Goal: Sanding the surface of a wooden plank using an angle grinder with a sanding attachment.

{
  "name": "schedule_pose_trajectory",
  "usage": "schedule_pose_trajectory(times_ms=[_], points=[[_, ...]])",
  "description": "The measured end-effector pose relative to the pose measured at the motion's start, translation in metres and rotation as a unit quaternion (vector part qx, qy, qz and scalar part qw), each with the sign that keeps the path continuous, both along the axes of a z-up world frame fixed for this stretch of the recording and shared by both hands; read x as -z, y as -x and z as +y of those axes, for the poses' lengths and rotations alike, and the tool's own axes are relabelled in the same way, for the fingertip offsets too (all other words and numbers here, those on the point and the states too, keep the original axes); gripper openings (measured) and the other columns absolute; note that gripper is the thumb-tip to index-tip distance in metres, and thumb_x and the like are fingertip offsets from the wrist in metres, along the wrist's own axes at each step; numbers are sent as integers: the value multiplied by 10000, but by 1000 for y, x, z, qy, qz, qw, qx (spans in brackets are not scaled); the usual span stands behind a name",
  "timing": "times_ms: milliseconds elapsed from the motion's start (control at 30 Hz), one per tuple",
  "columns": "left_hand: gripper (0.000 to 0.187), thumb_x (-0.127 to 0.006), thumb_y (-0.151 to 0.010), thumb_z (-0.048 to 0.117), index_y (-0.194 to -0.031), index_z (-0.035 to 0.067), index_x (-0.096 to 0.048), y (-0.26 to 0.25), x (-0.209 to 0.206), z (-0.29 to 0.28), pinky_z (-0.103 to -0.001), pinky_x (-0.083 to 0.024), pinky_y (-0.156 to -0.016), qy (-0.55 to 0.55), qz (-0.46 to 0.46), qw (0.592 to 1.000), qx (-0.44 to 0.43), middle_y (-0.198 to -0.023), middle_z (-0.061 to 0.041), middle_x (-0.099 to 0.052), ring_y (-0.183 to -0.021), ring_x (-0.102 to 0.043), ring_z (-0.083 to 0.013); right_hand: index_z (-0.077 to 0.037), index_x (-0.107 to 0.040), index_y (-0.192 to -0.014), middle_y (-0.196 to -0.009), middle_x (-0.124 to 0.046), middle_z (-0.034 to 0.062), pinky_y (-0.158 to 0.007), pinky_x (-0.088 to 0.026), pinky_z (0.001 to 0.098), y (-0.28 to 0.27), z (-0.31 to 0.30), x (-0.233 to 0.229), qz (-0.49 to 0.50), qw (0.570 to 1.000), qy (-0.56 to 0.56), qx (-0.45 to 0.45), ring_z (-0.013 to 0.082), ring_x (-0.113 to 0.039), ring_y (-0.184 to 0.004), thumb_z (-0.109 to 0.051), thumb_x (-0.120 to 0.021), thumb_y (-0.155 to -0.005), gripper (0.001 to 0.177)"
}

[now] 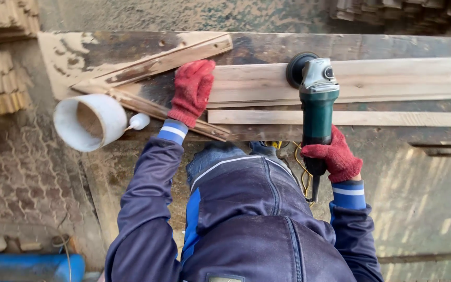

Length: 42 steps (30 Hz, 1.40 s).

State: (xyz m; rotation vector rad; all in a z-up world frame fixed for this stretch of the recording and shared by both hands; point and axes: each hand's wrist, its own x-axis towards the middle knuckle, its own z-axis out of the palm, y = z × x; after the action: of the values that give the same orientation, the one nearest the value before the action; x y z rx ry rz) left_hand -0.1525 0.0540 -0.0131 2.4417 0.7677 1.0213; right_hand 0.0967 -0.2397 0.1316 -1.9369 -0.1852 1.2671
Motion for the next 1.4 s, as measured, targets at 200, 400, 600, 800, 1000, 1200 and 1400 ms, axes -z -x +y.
schedule_pose_trajectory(times_ms=[200,400,600,800,1000,1200,1400], points=[[152,-733,-958,252,-1046,128,-744,2,-83,-95,-397,-536,-984,348,-119,930,-17,-1048,-80,-705,-1031,-678,-262,-146,-711,-1022,-807,-670,77,-733,-513,324,26,36,2,-3,994,21,-104,175,-618,-755,-100,-966,-406,669],[959,-925,-734,342,-1480,-21,-443,-40,-117,-136,-503,-409,-1164,816,-156,554,53,-1408,-305,-531,-1341,-518,-399,-126,-693,-1040,-833,-650,83,-746,-487,329,46,69,8,22,984,40,-170,204,-604,-790,-97,-965,-419,678],[678,-981,-671,268,-1239,88,-659,-50,-89,-131,-373,-561,-890,799,-290,500,-164,-1016,-103,-722,-976,-712,-228,-154,-716,-1099,-903,-683,75,-809,-511,361,79,115,4,44,962,24,-268,222,-639,-853,-135,-988,-387,763],[741,-1007,-637,265,-1246,64,-635,-51,-83,-125,-484,-580,-869,788,-318,475,-228,-1016,-136,-706,-975,-701,-256,-143,-710,-1123,-950,-702,103,-869,-518,407,81,134,-5,56,939,1,-340,251,-657,-925,-188,-1005,-403,780],[629,-991,-596,202,-1127,49,-691,-117,-83,-152,-484,-597,-754,807,-305,471,-186,-843,-132,-699,-808,-714,-265,-161,-698,-1127,-919,-676,66,-829,-513,374,30,83,1,45,967,32,-248,221,-634,-889,-150,-973,-438,742],[603,-964,-542,166,-1070,42,-703,-202,-96,-193,-455,-585,-746,842,-260,461,-108,-775,-136,-688,-742,-718,-288,-142,-711,-1103,-882,-690,74,-765,-528,372,-21,7,-7,4,992,62,-113,210,-649,-824,-117,-922,-417,719],[709,-950,-486,208,-1126,44,-693,-232,-104,-231,-440,-531,-949,870,-162,463,-54,-848,-154,-710,-886,-719,-313,-153,-708,-1118,-874,-710,53,-737,-548,336,-30,-42,-11,2,999,38,-27,187,-678,-782,-87,-883,-396,746]])
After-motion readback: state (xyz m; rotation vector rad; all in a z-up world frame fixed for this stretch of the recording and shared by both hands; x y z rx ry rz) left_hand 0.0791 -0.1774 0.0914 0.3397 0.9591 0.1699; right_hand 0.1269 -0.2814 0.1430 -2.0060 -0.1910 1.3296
